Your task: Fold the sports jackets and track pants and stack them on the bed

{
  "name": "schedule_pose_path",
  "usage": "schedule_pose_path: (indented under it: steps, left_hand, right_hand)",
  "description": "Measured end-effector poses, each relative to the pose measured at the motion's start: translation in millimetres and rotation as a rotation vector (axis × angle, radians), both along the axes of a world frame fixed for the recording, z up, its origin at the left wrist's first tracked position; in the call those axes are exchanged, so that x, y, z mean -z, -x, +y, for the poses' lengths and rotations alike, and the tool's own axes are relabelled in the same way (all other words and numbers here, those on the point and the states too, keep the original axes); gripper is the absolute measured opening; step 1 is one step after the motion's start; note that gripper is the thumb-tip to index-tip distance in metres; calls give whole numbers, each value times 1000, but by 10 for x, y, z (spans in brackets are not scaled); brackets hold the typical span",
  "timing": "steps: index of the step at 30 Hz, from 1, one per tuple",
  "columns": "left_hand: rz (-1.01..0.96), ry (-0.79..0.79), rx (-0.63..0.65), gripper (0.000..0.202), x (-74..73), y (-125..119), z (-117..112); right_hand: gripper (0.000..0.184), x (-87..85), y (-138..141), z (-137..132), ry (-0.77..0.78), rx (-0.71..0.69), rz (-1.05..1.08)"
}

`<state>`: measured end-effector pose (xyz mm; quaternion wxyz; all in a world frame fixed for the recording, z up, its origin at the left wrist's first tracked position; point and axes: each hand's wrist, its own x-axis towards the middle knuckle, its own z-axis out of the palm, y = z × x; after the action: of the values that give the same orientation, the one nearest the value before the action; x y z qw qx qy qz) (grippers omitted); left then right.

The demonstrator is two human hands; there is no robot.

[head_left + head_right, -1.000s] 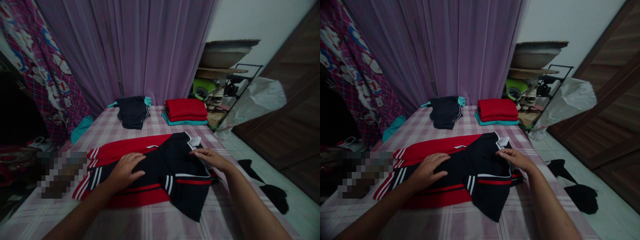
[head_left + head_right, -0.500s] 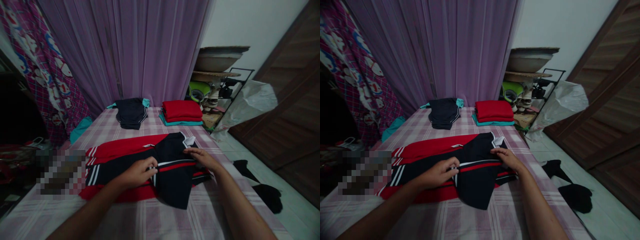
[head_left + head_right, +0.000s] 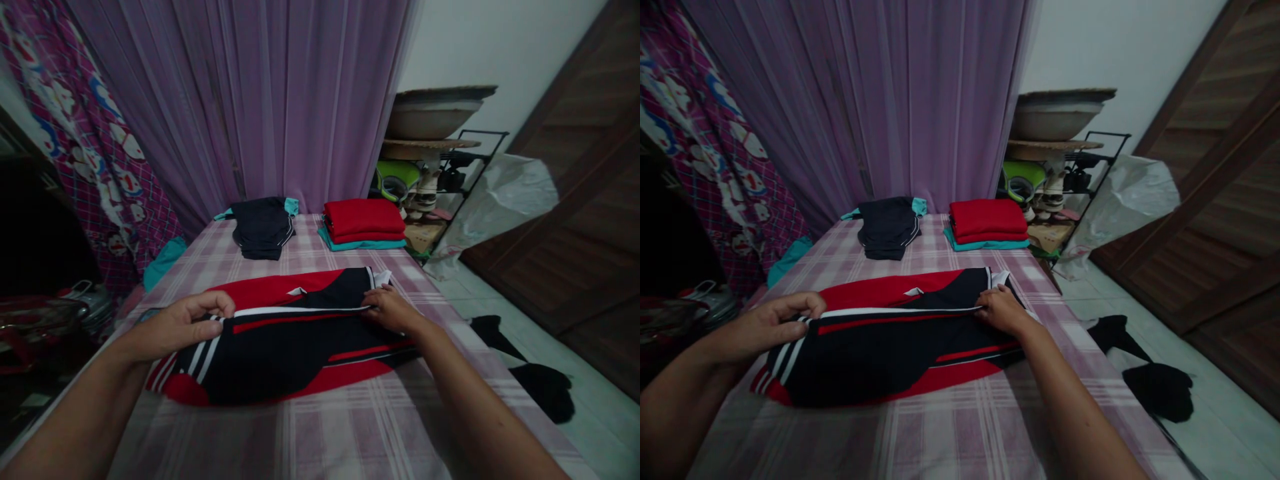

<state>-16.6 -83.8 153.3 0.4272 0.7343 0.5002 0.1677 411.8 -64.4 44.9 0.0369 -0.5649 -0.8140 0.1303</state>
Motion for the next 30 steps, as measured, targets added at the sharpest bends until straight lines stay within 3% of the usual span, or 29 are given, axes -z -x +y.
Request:
schedule_pose_path:
  steps: [5, 9, 13, 17, 21, 24, 26, 30]
  left_hand:
    - [-6, 92, 31, 54, 160, 106, 157]
    - [-21, 200, 123, 57, 254, 150, 235]
    - [-3, 260, 177, 58, 277, 180, 238]
    - [133, 124, 72, 48, 447, 183, 373]
    - [482, -120, -102, 36, 733, 336, 573]
    - [714, -259, -206, 32, 868, 553, 687]
    - [781, -322, -197, 39, 907, 691, 747]
    - [781, -271, -67, 57, 948, 848, 831]
  right_hand:
    - [21, 8, -81, -78, 76, -43, -17]
    - [45, 83, -94, -29, 6, -5, -43]
    - [42, 102, -84, 21, 25, -1, -79]
    - [46, 103, -40, 35, 23, -3, -49]
    - [48, 95, 35, 46, 25, 1, 17]
    - [40, 91, 99, 53, 41, -18, 39]
    - [38, 109, 137, 51, 52, -14, 51]
    - [38, 195, 189, 30, 64, 35, 60]
